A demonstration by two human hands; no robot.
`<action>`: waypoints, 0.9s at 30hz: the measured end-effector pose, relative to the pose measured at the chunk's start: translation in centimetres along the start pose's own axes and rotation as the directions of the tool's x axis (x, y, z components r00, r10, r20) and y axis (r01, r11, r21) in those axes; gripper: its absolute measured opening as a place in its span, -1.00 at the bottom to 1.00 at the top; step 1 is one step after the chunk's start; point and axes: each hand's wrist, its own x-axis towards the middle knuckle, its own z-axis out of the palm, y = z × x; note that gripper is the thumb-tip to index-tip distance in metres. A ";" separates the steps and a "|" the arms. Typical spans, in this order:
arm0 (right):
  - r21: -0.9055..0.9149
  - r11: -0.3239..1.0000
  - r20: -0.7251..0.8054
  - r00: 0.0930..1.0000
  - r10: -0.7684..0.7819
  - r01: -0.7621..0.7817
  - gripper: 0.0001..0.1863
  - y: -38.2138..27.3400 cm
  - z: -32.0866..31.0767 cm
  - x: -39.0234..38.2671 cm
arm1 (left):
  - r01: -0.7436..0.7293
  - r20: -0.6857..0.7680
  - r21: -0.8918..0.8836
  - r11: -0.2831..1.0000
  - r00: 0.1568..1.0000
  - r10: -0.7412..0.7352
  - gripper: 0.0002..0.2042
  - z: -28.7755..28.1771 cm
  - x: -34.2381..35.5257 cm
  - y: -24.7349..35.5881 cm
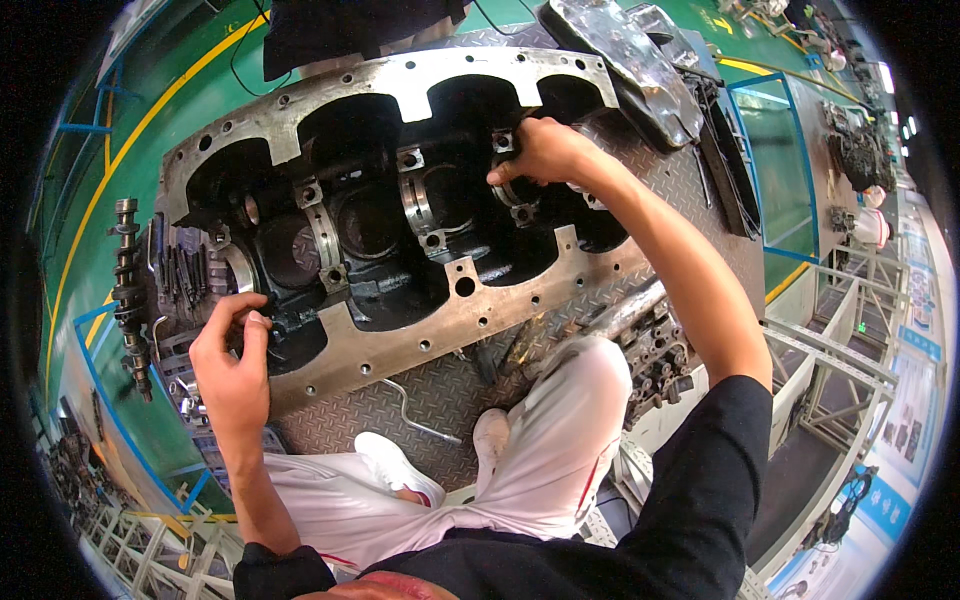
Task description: The person carries a crankshaft over to an engine block, then places the crankshaft into the main bearing seats within the engine block by hand.
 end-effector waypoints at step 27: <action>0.092 0.989 0.015 0.993 0.113 -0.114 -0.39 0.0 1.2 -0.6 | -0.124 0.002 -0.018 0.992 0.992 0.124 -0.89 -0.4 0.4 0.5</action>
